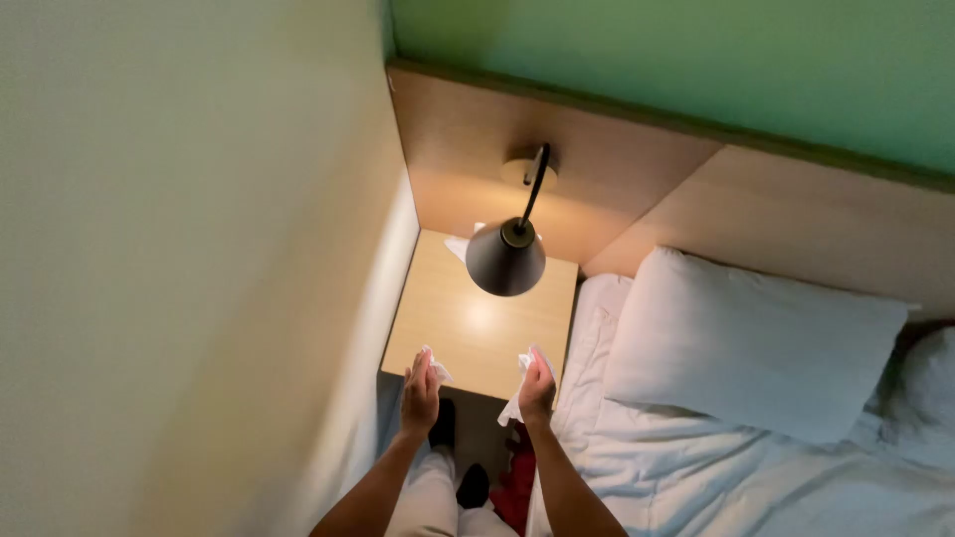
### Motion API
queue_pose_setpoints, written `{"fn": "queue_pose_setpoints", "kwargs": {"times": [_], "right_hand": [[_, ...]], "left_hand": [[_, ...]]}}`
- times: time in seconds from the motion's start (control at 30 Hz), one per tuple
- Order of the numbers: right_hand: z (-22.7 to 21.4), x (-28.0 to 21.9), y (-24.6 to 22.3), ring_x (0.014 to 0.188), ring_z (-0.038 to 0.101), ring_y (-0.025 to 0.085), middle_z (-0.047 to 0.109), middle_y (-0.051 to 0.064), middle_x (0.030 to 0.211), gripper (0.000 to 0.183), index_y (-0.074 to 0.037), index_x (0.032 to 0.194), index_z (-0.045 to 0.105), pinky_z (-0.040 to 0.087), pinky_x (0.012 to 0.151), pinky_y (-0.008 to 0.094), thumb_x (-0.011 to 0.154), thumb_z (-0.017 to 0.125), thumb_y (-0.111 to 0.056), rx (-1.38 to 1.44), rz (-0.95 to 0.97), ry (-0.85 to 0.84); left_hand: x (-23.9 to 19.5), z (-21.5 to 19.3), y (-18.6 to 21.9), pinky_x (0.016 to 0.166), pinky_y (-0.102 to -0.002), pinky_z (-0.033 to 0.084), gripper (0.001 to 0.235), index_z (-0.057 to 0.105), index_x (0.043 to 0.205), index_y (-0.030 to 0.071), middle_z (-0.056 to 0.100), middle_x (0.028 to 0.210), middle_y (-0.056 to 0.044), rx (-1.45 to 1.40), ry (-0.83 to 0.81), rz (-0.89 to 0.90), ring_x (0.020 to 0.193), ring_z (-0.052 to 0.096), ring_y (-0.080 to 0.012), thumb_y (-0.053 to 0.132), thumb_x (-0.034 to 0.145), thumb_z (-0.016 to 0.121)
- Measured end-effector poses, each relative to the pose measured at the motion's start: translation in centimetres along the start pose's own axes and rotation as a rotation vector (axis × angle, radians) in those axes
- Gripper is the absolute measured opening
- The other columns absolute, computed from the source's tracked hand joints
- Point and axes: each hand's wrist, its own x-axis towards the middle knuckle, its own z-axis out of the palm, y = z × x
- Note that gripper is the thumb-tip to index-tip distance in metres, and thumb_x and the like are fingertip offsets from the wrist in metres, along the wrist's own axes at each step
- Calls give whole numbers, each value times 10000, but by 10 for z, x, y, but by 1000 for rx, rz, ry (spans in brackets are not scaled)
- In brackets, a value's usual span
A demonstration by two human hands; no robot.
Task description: Wiping down various surfaces in a hotel room including a nightstand, bed edge, and desk using tissues.
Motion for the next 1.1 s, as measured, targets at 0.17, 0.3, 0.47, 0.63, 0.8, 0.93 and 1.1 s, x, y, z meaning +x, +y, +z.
{"fn": "queue_pose_setpoints", "kwargs": {"times": [0.17,0.3,0.47,0.63,0.8,0.93,1.1], "right_hand": [[-2,-23,33,1285,627,304,681,201,1346,383,53,1295,655,462,1102,363,1023,472,-146,6,2,-6],[-6,-45,54,1282,642,296,692,188,1340,370,37,1281,671,476,1102,358,1027,483,-155,8,0,-1],[5,-59,67,1258,645,312,701,195,1309,349,31,1268,680,475,1086,372,1006,506,-122,-55,-15,15],[21,-66,54,1212,679,307,715,186,1286,334,19,1257,682,514,1056,378,1009,507,-120,-33,-43,39],[45,-59,50,1299,611,341,669,196,1360,339,40,1292,651,456,1123,401,1032,510,-126,-162,-246,-41],[75,-35,75,1327,559,363,611,207,1415,386,37,1342,616,427,1109,427,1008,509,-125,-177,-291,-113],[101,-19,142,1235,583,371,669,199,1261,363,-45,1320,647,392,1144,482,994,564,-182,-536,-478,-164]], "left_hand": [[-35,9,-11,1224,-528,267,474,514,1471,21,525,1531,-178,25,-29,-17,1473,433,-339,257,1079,392],[-59,4,-5,1220,-524,273,460,521,1453,14,516,1540,-179,29,-67,2,1456,441,-346,257,1082,395],[-62,6,-29,1211,-536,265,455,525,1445,10,506,1535,-198,41,-78,45,1462,431,-355,253,1076,416],[-47,5,-36,1224,-533,285,437,535,1441,21,536,1513,-182,112,-127,134,1468,440,-347,232,1076,421],[-16,24,-62,1213,-540,250,460,495,1467,4,475,1558,-178,285,-235,276,1483,373,-352,231,1074,418],[22,68,-113,1196,-564,241,475,495,1467,21,469,1556,-160,419,-231,347,1473,365,-340,245,1052,436],[45,115,-162,1159,-647,244,429,561,1407,55,503,1524,-146,606,-164,505,1461,386,-350,227,1016,513]]}}
